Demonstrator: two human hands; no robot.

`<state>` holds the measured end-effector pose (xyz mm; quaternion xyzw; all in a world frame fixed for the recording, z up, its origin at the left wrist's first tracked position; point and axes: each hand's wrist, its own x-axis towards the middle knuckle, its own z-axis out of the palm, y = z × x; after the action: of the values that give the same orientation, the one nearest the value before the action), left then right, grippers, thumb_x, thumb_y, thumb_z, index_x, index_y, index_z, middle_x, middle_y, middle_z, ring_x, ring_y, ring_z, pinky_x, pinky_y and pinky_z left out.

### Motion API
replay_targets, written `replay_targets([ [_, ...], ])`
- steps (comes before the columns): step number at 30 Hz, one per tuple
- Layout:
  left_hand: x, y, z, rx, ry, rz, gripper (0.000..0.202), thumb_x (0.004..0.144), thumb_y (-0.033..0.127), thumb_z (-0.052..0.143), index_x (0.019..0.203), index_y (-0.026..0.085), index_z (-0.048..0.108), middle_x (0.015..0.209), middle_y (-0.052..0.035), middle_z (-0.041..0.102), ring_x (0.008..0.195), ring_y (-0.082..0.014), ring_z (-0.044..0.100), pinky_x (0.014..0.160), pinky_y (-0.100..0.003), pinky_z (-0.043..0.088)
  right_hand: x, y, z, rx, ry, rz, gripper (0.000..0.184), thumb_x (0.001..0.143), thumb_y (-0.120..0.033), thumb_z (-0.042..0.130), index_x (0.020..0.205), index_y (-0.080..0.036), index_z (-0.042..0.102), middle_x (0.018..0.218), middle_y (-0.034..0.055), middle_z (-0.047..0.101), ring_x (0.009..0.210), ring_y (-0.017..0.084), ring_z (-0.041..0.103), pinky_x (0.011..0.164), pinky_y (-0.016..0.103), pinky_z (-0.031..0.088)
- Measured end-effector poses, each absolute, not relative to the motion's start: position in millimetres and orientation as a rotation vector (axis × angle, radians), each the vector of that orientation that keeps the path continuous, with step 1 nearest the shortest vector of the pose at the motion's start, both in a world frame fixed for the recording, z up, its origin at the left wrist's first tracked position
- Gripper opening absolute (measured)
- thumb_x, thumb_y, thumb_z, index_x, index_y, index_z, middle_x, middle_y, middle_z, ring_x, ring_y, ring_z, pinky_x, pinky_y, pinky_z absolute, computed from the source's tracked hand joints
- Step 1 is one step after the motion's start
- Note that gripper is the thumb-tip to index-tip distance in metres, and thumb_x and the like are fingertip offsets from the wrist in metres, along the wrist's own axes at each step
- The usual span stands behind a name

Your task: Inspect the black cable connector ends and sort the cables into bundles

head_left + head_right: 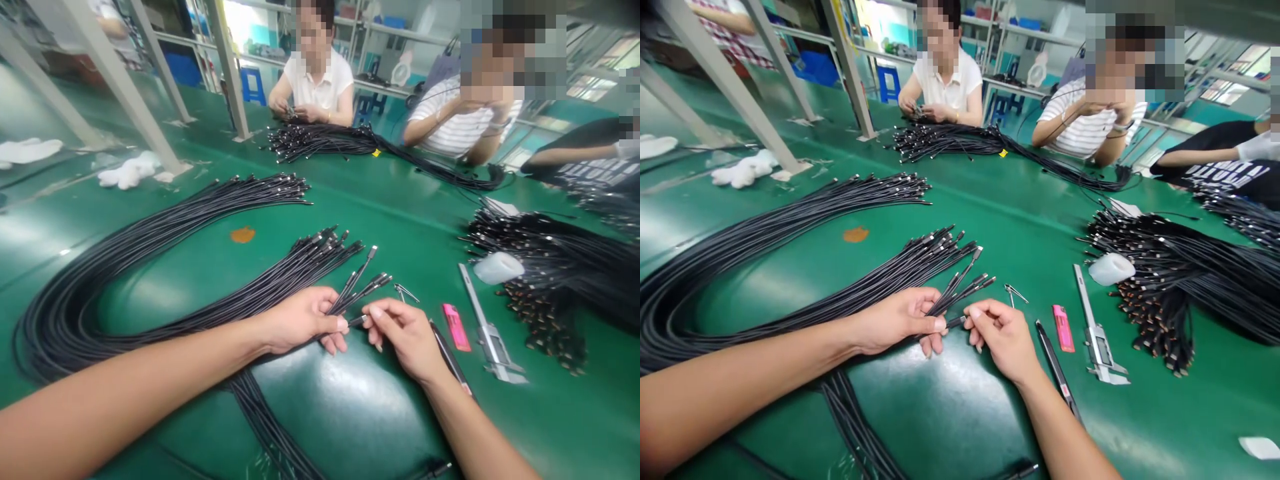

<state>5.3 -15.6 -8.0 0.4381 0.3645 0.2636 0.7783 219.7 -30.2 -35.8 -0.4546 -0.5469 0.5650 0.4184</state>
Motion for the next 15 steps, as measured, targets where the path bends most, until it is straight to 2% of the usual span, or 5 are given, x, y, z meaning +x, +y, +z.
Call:
replay_targets([
  [6, 5.2, -13.1, -6.8, 0.964, 0.812, 0.561, 0.038, 0.074, 0.033, 0.082, 0.090, 0.014, 0.052, 0.071, -0.0006, 0.064, 0.062, -0.0169, 0.070, 0.054, -0.025, 0.056, 217.9, -29.2, -34.4, -1.097, -1.397, 1.401, 0.028, 0.090, -0.044, 0.068, 0.093, -0.016, 0.073, 0.071, 0.0045, 0.071, 0.051, 0.011, 0.062, 0.046, 0.021, 0.050],
  [8, 4.9, -12.6, -6.8, 0.964, 0.818, 0.564, 0.038, 0.074, 0.032, 0.083, 0.090, 0.014, 0.053, 0.072, -0.0011, 0.065, 0.062, -0.0174, 0.070, 0.054, -0.026, 0.057, 218.3, -29.3, -33.5, -1.061, -1.406, 1.380, 0.026, 0.090, -0.041, 0.068, 0.098, -0.017, 0.073, 0.074, 0.0054, 0.073, 0.058, 0.013, 0.066, 0.055, 0.024, 0.055],
  [10, 4.7, -12.3, -6.9, 0.953, 0.834, 0.565, 0.038, 0.072, 0.031, 0.084, 0.089, 0.013, 0.054, 0.073, -0.0015, 0.065, 0.063, -0.0179, 0.071, 0.056, -0.027, 0.058, 218.3, -30.2, -32.4, -1.023, -1.385, 1.386, 0.024, 0.090, -0.038, 0.069, 0.103, -0.018, 0.073, 0.086, 0.0077, 0.077, 0.071, 0.016, 0.071, 0.069, 0.029, 0.059],
  [13, 4.4, -12.2, -7.2, 0.937, 0.865, 0.576, 0.038, 0.071, 0.029, 0.085, 0.090, 0.012, 0.057, 0.076, -0.0027, 0.067, 0.067, -0.0187, 0.072, 0.062, -0.030, 0.059, 215.5, -33.2, -30.0, -0.902, -1.268, 1.539, 0.026, 0.090, -0.038, 0.069, 0.108, -0.020, 0.072, 0.106, 0.0105, 0.076, 0.094, 0.022, 0.072, 0.088, 0.038, 0.057],
  [15, 4.2, -12.3, -7.7, 0.937, 0.877, 0.610, 0.037, 0.070, 0.028, 0.085, 0.089, 0.011, 0.058, 0.078, -0.0042, 0.068, 0.070, -0.0177, 0.071, 0.065, -0.029, 0.059, 212.0, -35.2, -28.2, -0.827, -1.180, 1.658, 0.026, 0.091, -0.039, 0.069, 0.107, -0.019, 0.072, 0.107, 0.0109, 0.076, 0.099, 0.022, 0.071, 0.092, 0.039, 0.056],
])
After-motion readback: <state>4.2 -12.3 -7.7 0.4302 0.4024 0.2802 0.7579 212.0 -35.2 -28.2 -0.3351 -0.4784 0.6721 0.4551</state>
